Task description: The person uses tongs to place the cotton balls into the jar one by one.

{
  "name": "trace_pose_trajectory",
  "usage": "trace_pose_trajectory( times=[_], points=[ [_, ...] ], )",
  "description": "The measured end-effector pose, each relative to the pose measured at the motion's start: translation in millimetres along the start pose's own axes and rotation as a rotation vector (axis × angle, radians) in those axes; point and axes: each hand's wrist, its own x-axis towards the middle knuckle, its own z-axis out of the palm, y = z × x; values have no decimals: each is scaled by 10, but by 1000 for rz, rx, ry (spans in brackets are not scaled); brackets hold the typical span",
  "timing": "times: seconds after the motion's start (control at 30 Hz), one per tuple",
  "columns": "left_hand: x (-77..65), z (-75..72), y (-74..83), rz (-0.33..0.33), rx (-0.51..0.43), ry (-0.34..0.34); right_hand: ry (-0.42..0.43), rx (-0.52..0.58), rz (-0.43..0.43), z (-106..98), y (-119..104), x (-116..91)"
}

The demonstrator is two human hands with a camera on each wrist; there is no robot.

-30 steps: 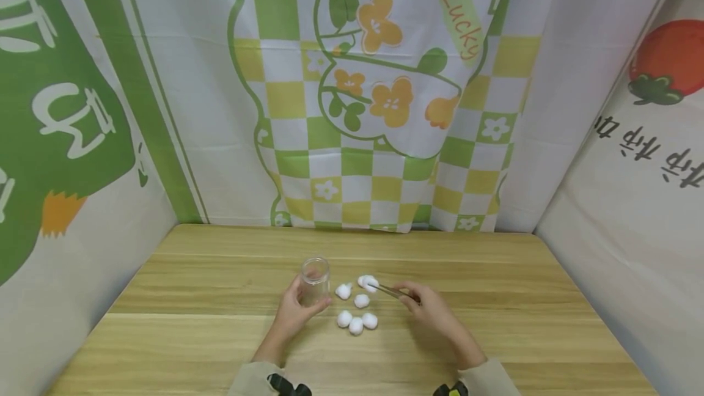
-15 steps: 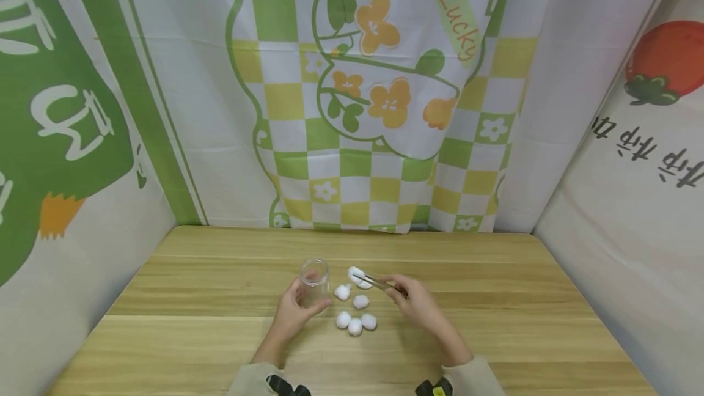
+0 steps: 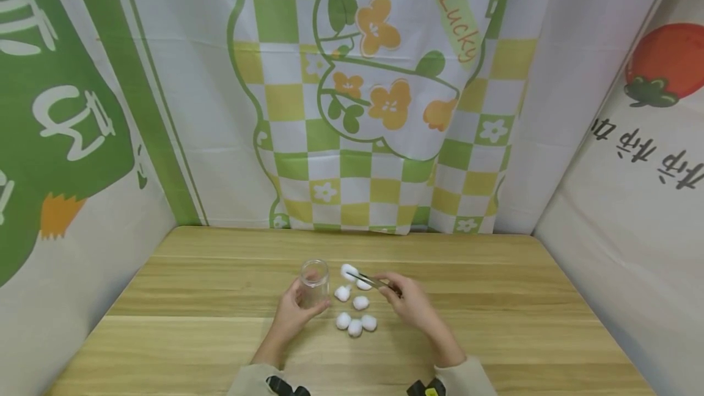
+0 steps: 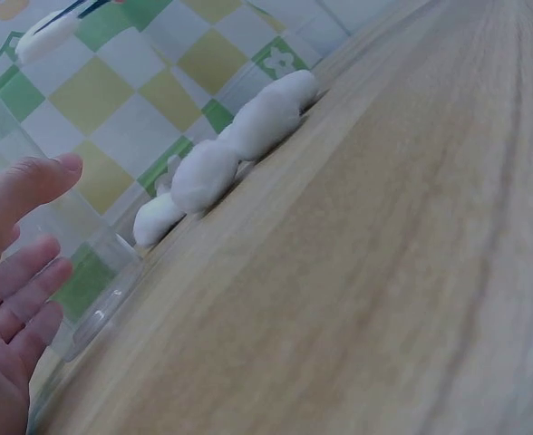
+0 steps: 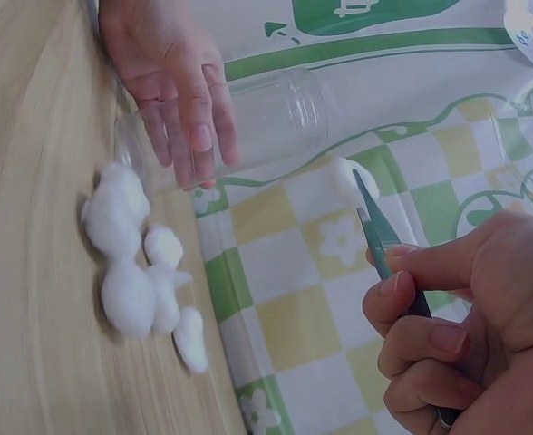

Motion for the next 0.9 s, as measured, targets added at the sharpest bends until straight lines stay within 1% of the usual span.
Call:
trace_pose_trajectory(
  times=[0.17,0.4,0.63,0.9],
  points=[
    [0,3,9,-13,1,-6,10,14,-5,23,-39,14],
    [0,3,24,-35,0,-3,17,46,9,79,-150,51],
    [-1,4,25,-24,-3,0,42,95,5,147,-235,68],
    [-10,3,10,-13,-1,-14,77,74,-23,228,-266,74]
  ],
)
